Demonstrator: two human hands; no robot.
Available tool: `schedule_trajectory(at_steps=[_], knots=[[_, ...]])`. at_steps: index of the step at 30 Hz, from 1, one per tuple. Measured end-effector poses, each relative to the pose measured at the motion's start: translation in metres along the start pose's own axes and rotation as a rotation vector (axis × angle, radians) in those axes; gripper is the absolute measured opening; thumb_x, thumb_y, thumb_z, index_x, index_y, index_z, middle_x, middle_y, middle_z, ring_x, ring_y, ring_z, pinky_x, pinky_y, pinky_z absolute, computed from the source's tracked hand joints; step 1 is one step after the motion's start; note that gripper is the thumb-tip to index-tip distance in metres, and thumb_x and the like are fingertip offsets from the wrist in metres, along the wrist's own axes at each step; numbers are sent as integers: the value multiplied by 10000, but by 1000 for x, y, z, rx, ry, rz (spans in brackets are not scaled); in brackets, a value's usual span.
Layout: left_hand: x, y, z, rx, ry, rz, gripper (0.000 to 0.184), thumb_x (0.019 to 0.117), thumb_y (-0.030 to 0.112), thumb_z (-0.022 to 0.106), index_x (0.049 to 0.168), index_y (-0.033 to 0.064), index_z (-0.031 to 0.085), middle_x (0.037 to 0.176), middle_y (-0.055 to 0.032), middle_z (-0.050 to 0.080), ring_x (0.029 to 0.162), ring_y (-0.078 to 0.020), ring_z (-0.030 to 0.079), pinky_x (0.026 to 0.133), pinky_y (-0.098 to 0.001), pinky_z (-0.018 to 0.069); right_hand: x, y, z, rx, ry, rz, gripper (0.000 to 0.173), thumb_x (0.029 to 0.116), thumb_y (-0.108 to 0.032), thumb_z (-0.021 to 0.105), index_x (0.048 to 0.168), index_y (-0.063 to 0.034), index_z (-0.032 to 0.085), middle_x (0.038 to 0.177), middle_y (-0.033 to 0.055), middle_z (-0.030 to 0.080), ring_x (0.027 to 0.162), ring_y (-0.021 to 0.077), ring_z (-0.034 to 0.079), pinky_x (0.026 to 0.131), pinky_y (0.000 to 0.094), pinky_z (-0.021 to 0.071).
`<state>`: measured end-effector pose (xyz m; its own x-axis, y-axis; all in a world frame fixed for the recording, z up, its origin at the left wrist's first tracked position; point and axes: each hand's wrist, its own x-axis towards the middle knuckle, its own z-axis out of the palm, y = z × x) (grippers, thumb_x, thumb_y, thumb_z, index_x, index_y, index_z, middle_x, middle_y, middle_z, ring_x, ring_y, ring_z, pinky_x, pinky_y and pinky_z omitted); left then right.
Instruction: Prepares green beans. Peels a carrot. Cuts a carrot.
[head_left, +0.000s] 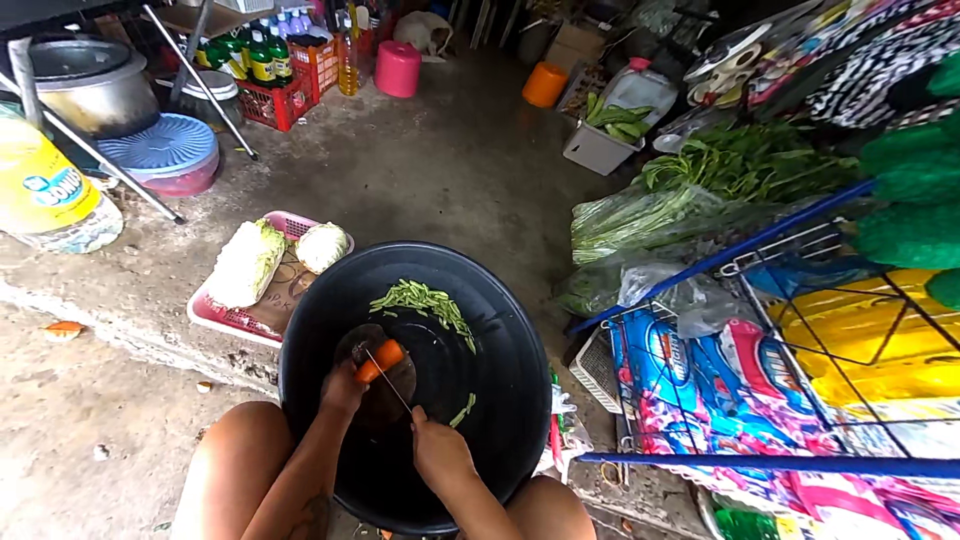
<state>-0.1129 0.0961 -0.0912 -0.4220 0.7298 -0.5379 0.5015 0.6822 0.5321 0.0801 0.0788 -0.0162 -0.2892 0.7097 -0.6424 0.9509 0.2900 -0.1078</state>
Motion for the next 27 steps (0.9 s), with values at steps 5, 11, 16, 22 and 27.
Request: schedule_trajectory(at_steps=[5,11,16,22,27], knots=[[-5,4,-3,28,-15,6,447,916,174,762,1319,41,619,1331,-193,637,1248,-354,617,1071,-534,496,2,-13,-13,-5,-72,35,439,1125,-233,337,1560,-184,366,1200,204,703,1131,408,696,916,593,567],[-5,7,-3,94,-28,-4,450,933,198,741,1342,61,609,1345,-183,633,1273,-357,603,1077,-525,492,36,-29,-18,31,-56,-15,416,1130,-231,328,1538,-175,384,1223,203,695,1150,398,691,931,582,565],[-3,8,-4,115,-27,14,444,937,184,733,1344,54,608,1343,-183,636,1260,-354,614,1071,-518,500,60,-23,5,111,-1,-45,434,1130,-276,335,1547,-180,402,1453,235,537,1072,413,708,909,564,584],[-3,10,-4,141,-27,13,447,952,182,718,1365,61,597,1351,-182,635,1265,-351,615,1075,-513,496,81,-23,17,185,6,-87,444,1140,-318,318,1552,-172,396,1368,225,600,1136,400,687,943,556,570],[-5,10,-5,155,16,24,434,969,196,698,1369,58,604,1359,-188,630,1263,-356,615,1080,-526,488,81,-31,4,233,16,-118,410,1133,-284,359,1516,-161,434,1329,215,631,1175,391,671,962,563,558]])
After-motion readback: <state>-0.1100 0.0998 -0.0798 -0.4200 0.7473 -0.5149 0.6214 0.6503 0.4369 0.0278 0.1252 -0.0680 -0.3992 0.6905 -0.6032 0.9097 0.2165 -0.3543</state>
